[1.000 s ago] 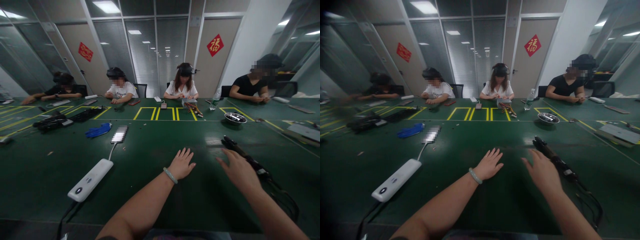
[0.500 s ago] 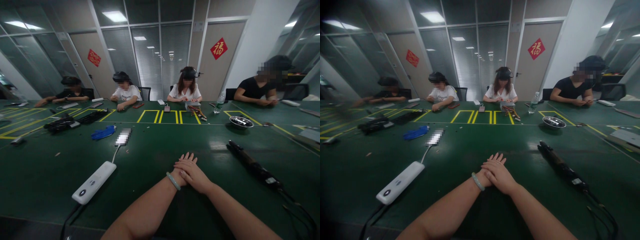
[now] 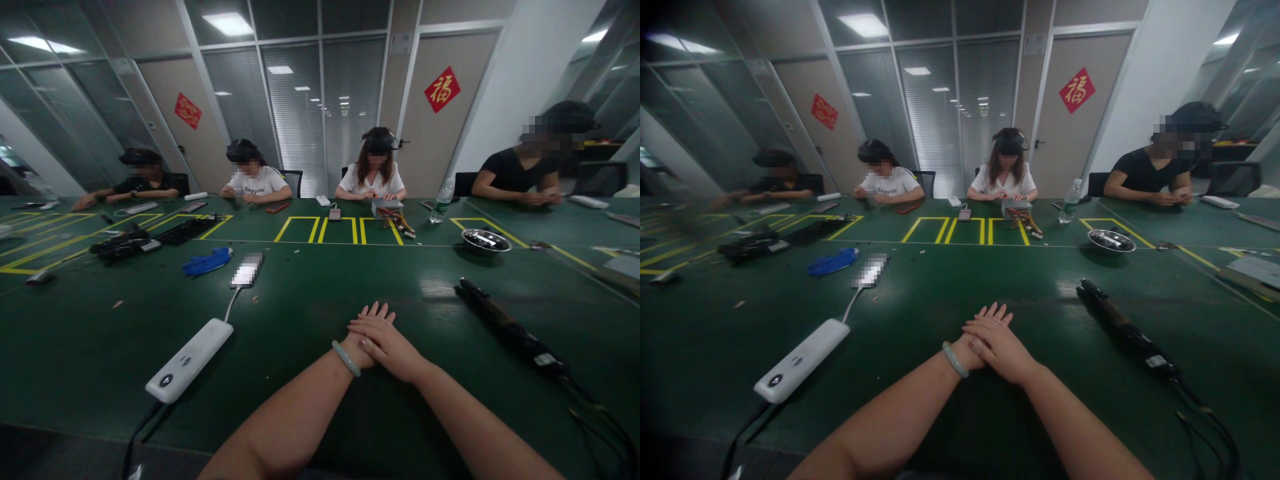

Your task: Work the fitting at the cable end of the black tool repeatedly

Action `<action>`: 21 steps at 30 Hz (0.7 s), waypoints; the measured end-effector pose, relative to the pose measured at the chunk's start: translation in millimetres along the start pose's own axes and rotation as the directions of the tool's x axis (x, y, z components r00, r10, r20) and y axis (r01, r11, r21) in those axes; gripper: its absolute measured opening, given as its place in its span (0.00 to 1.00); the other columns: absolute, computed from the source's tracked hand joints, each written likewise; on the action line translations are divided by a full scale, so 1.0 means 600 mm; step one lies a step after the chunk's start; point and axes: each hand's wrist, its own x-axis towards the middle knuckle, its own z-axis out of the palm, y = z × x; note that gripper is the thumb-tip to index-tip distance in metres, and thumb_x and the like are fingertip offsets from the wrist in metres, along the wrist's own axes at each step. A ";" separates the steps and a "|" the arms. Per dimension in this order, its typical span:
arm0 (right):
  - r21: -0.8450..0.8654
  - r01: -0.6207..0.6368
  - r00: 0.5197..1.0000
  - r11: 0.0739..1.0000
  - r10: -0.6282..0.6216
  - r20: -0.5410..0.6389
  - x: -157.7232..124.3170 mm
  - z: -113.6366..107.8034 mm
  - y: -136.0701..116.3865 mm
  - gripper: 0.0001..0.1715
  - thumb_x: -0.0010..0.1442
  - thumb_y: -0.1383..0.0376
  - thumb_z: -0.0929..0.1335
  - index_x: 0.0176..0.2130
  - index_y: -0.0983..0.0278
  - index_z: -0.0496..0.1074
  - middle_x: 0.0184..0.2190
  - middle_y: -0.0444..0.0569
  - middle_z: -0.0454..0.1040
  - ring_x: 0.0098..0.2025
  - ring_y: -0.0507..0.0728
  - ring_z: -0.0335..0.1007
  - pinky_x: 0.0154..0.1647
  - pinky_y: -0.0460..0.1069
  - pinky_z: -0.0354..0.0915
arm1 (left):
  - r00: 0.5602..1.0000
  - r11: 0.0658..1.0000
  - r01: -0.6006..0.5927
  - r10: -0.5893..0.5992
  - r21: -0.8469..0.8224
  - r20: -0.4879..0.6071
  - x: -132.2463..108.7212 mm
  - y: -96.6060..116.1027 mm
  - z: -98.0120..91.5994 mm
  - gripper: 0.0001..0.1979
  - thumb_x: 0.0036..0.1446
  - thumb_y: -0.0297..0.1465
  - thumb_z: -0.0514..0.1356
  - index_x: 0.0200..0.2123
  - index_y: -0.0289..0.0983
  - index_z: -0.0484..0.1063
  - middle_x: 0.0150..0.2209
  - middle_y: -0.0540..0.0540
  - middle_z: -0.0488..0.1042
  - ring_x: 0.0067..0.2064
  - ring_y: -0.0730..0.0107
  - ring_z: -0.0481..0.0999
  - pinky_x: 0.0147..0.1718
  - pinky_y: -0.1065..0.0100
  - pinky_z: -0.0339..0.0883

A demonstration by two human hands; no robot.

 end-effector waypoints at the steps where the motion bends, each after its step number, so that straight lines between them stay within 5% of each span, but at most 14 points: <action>1: -0.018 -0.007 1.000 1.000 0.007 0.000 -0.001 -0.001 0.001 0.24 0.66 0.56 0.58 0.58 0.56 0.65 0.58 0.47 0.66 0.61 0.59 0.57 0.63 0.59 0.53 | 1.000 1.000 -0.007 0.007 -0.012 0.005 -0.001 0.000 -0.006 0.33 0.60 0.33 0.52 0.67 0.40 0.46 0.69 0.45 0.40 0.69 0.53 0.35 0.65 0.48 0.37; 4: -0.150 -0.105 0.993 0.983 0.097 -0.060 -0.006 -0.017 0.018 0.23 0.66 0.56 0.59 0.58 0.53 0.65 0.60 0.45 0.64 0.62 0.60 0.57 0.63 0.59 0.53 | 0.999 0.997 -0.042 0.041 -0.069 -0.006 -0.005 -0.002 -0.023 0.30 0.64 0.37 0.48 0.67 0.38 0.46 0.68 0.42 0.44 0.69 0.54 0.40 0.65 0.50 0.40; 6: -0.262 -0.267 0.954 0.927 0.215 -0.209 -0.018 -0.041 0.048 0.25 0.65 0.55 0.58 0.59 0.54 0.64 0.61 0.47 0.63 0.63 0.61 0.56 0.63 0.58 0.53 | 0.998 0.991 -0.047 0.043 -0.123 -0.035 -0.007 -0.004 -0.033 0.30 0.66 0.42 0.45 0.67 0.37 0.45 0.68 0.42 0.45 0.68 0.56 0.42 0.64 0.51 0.41; 8: -0.321 -0.485 0.841 0.814 0.334 -0.425 -0.043 -0.075 0.089 0.28 0.65 0.53 0.57 0.60 0.59 0.63 0.62 0.52 0.59 0.64 0.63 0.53 0.63 0.58 0.52 | 0.999 0.985 -0.028 0.021 -0.173 -0.046 -0.008 -0.006 -0.042 0.31 0.65 0.46 0.42 0.66 0.38 0.46 0.68 0.42 0.46 0.68 0.56 0.42 0.64 0.51 0.43; 10: -0.295 -0.714 0.650 0.635 0.445 -0.616 -0.084 -0.112 0.137 0.35 0.63 0.49 0.57 0.61 0.66 0.60 0.63 0.60 0.56 0.64 0.68 0.50 0.61 0.62 0.53 | 1.000 0.978 -0.015 0.010 -0.210 -0.025 -0.009 -0.008 -0.051 0.31 0.65 0.48 0.41 0.66 0.40 0.47 0.68 0.44 0.46 0.68 0.56 0.42 0.63 0.50 0.44; 12: -0.225 -0.870 0.458 0.439 0.549 -0.699 -0.139 -0.143 0.182 0.43 0.60 0.44 0.58 0.62 0.71 0.58 0.62 0.68 0.55 0.64 0.73 0.49 0.59 0.66 0.54 | 1.000 0.971 -0.016 0.015 -0.238 -0.005 -0.010 -0.008 -0.058 0.31 0.65 0.48 0.41 0.66 0.40 0.47 0.68 0.44 0.46 0.68 0.56 0.43 0.63 0.50 0.45; 13: -0.206 -0.904 0.404 0.375 0.589 -0.700 -0.168 -0.154 0.202 0.47 0.58 0.42 0.58 0.61 0.73 0.58 0.61 0.70 0.56 0.63 0.75 0.50 0.58 0.67 0.54 | 1.000 0.968 -0.016 0.016 -0.251 0.000 -0.011 -0.008 -0.060 0.31 0.65 0.48 0.41 0.66 0.41 0.48 0.68 0.44 0.46 0.68 0.56 0.43 0.63 0.50 0.45; 17: -0.207 -0.924 0.375 0.323 0.647 -0.664 -0.273 -0.170 0.255 0.52 0.49 0.37 0.63 0.61 0.66 0.61 0.56 0.70 0.63 0.57 0.80 0.58 0.52 0.69 0.57 | 1.000 0.957 -0.015 0.017 -0.290 0.004 -0.012 -0.008 -0.065 0.31 0.65 0.48 0.41 0.66 0.41 0.48 0.68 0.44 0.47 0.68 0.55 0.44 0.62 0.49 0.46; 21: -0.028 -0.971 0.189 0.237 0.694 -0.694 -0.330 -0.174 0.282 0.49 0.43 0.34 0.64 0.55 0.59 0.68 0.45 0.74 0.70 0.48 0.83 0.65 0.36 0.72 0.59 | 1.000 0.950 -0.015 0.020 -0.311 0.012 -0.012 -0.009 -0.063 0.31 0.65 0.49 0.41 0.66 0.41 0.48 0.68 0.44 0.46 0.68 0.54 0.43 0.63 0.48 0.45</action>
